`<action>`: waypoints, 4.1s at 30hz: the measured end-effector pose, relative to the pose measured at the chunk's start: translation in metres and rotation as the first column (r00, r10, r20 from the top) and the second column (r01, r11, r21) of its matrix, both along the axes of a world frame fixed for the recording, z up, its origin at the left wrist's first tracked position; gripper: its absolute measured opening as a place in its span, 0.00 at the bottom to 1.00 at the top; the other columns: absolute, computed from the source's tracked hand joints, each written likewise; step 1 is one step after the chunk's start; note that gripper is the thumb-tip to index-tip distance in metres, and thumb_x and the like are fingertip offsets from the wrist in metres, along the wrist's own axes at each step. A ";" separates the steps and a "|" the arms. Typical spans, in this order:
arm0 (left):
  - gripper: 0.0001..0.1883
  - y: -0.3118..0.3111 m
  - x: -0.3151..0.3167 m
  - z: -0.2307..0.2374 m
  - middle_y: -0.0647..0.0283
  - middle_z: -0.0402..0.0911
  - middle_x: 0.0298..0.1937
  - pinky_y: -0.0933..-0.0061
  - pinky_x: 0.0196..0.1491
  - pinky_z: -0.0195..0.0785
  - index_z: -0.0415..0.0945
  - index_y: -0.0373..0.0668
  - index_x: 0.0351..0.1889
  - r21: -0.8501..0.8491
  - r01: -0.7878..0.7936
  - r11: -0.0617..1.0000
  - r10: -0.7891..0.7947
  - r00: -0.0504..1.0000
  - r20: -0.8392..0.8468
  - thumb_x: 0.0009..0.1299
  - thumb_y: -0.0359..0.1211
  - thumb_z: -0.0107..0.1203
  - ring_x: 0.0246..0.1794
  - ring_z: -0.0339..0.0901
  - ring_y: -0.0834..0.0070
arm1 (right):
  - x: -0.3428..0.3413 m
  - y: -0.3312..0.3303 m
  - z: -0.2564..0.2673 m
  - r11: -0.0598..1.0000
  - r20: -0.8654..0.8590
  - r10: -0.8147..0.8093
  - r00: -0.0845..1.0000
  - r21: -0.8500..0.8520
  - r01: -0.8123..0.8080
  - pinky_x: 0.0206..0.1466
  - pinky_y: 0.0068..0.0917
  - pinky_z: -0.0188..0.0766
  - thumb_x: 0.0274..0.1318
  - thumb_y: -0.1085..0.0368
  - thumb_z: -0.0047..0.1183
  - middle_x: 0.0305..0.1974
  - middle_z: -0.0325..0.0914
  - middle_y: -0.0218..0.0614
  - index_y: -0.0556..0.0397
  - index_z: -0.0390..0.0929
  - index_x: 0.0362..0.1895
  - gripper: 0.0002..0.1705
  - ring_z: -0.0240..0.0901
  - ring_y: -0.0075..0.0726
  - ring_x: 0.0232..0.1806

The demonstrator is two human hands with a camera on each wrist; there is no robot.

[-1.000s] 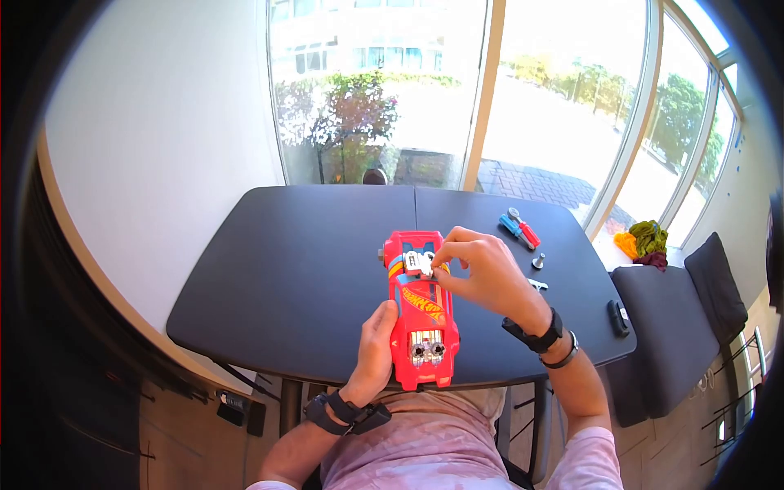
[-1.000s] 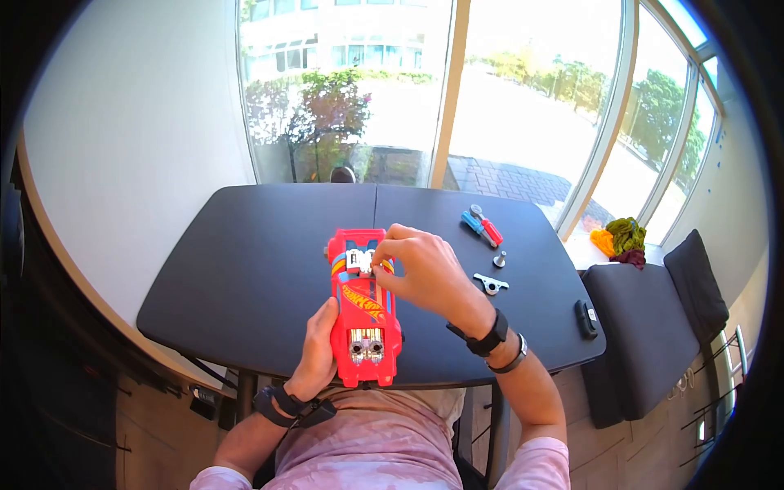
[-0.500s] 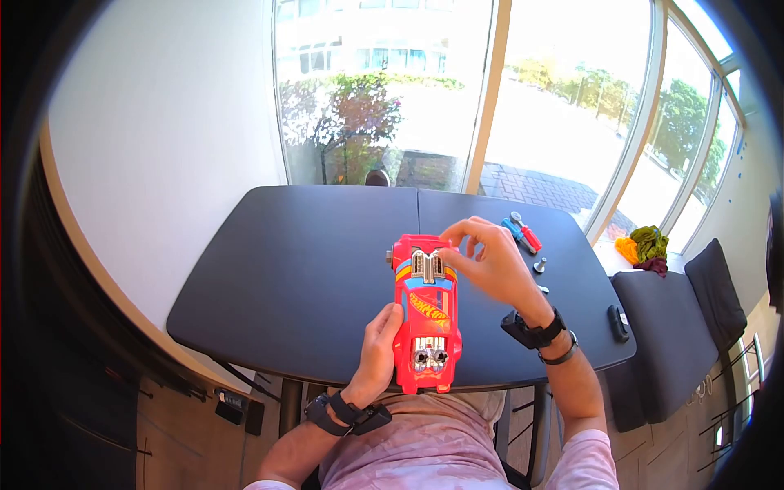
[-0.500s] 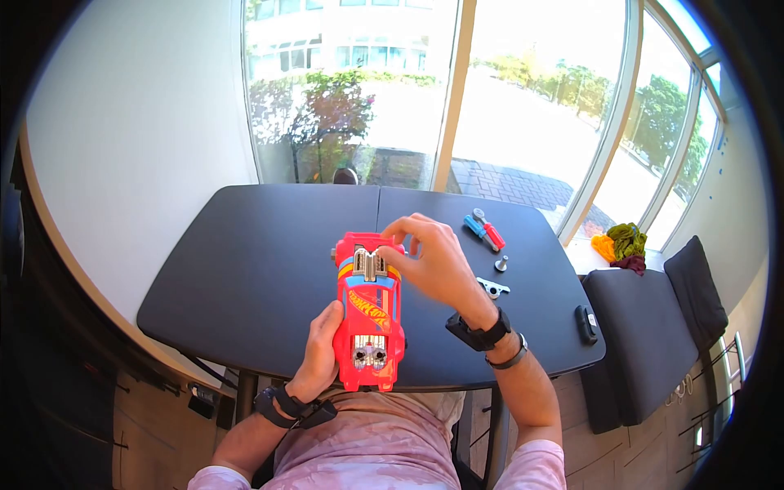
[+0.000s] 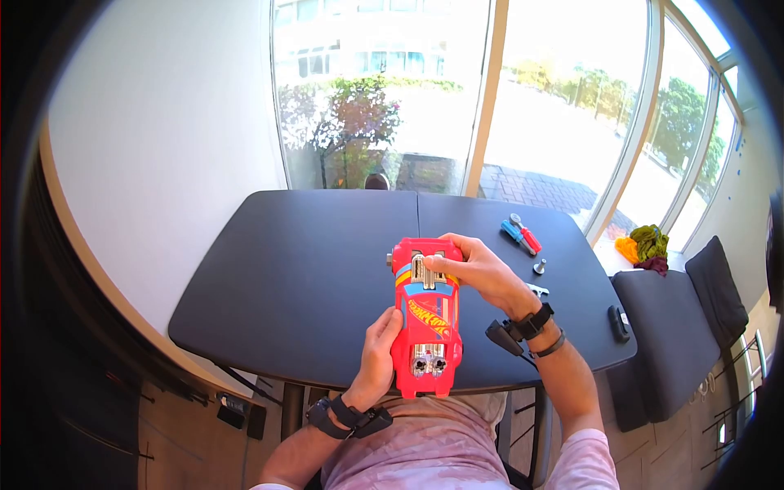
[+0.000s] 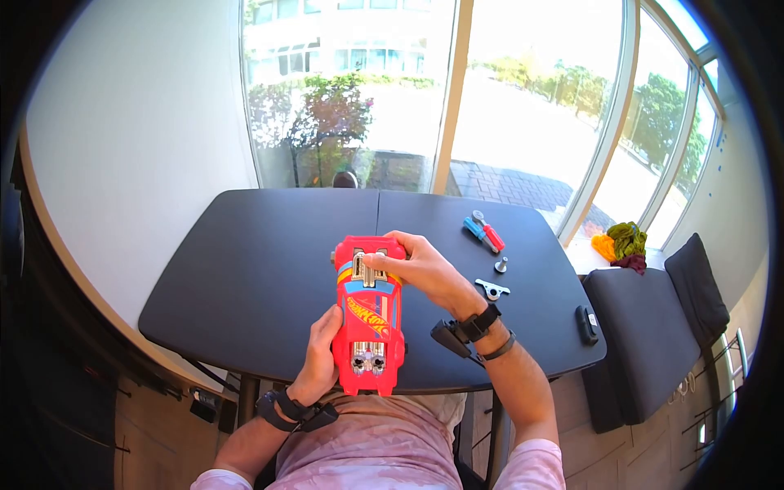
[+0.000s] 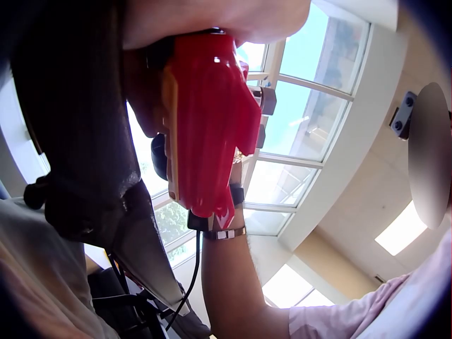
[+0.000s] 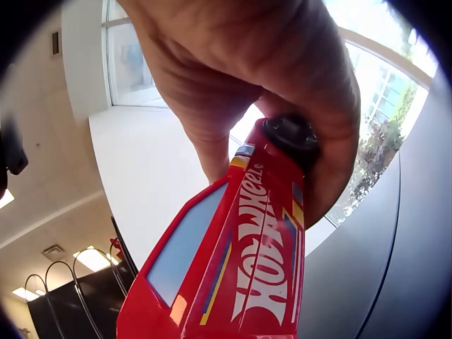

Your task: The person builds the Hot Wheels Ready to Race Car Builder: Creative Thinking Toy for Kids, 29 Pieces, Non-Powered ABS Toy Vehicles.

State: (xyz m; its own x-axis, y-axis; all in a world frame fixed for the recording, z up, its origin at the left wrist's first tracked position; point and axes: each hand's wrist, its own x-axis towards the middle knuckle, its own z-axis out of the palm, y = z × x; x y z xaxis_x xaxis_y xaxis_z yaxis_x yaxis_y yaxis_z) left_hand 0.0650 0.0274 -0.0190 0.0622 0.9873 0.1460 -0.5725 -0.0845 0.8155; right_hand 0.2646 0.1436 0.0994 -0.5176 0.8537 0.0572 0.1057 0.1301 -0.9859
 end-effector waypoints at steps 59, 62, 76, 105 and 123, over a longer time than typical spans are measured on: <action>0.40 -0.003 -0.002 -0.008 0.58 0.75 0.85 0.52 0.80 0.68 0.66 0.42 0.89 0.191 0.071 0.979 -0.053 0.994 -0.098 0.94 0.63 0.37 0.84 0.68 0.68 | -0.027 -0.137 -0.059 0.454 0.120 -0.717 0.687 0.828 0.329 0.62 0.55 0.84 0.52 0.63 0.82 0.70 0.76 0.55 0.57 0.66 0.82 0.56 0.80 0.70 0.65; 0.37 -0.009 0.002 0.006 0.59 0.74 0.84 0.54 0.79 0.67 0.67 0.42 0.88 0.238 0.012 0.971 0.031 0.984 -0.175 0.95 0.60 0.38 0.82 0.68 0.69 | -0.017 -0.125 -0.055 0.565 0.058 -0.623 0.780 0.724 0.397 0.62 0.52 0.84 0.56 0.65 0.80 0.65 0.80 0.53 0.57 0.69 0.80 0.50 0.84 0.67 0.62; 0.41 -0.009 -0.004 -0.010 0.54 0.84 0.77 0.50 0.77 0.77 0.70 0.46 0.85 0.045 0.113 0.993 -0.121 0.958 0.262 0.91 0.67 0.37 0.73 0.86 0.57 | -0.008 -0.129 -0.074 0.989 -0.257 -0.078 0.963 -0.139 0.043 0.63 0.32 0.85 0.78 0.55 0.71 0.61 0.87 0.36 0.59 0.76 0.75 0.32 0.87 0.29 0.61; 0.39 -0.003 -0.007 -0.009 0.52 0.87 0.71 0.43 0.70 0.84 0.71 0.45 0.83 -0.036 0.180 0.983 -0.165 0.950 0.264 0.87 0.63 0.44 0.66 0.89 0.56 | 0.183 -0.018 -0.084 0.640 0.569 -0.764 0.305 0.729 0.244 0.54 0.48 0.87 0.60 0.61 0.76 0.40 0.93 0.43 0.47 0.97 0.41 0.07 0.91 0.55 0.48; 0.37 -0.010 -0.006 0.007 0.49 0.87 0.71 0.42 0.68 0.86 0.69 0.42 0.83 0.021 0.258 0.966 -0.254 0.932 0.260 0.88 0.59 0.47 0.64 0.91 0.55 | 0.047 -0.069 0.030 0.359 0.092 -0.579 0.810 0.921 0.151 0.73 0.47 0.79 0.66 0.67 0.71 0.66 0.89 0.44 0.52 0.86 0.45 0.08 0.84 0.57 0.69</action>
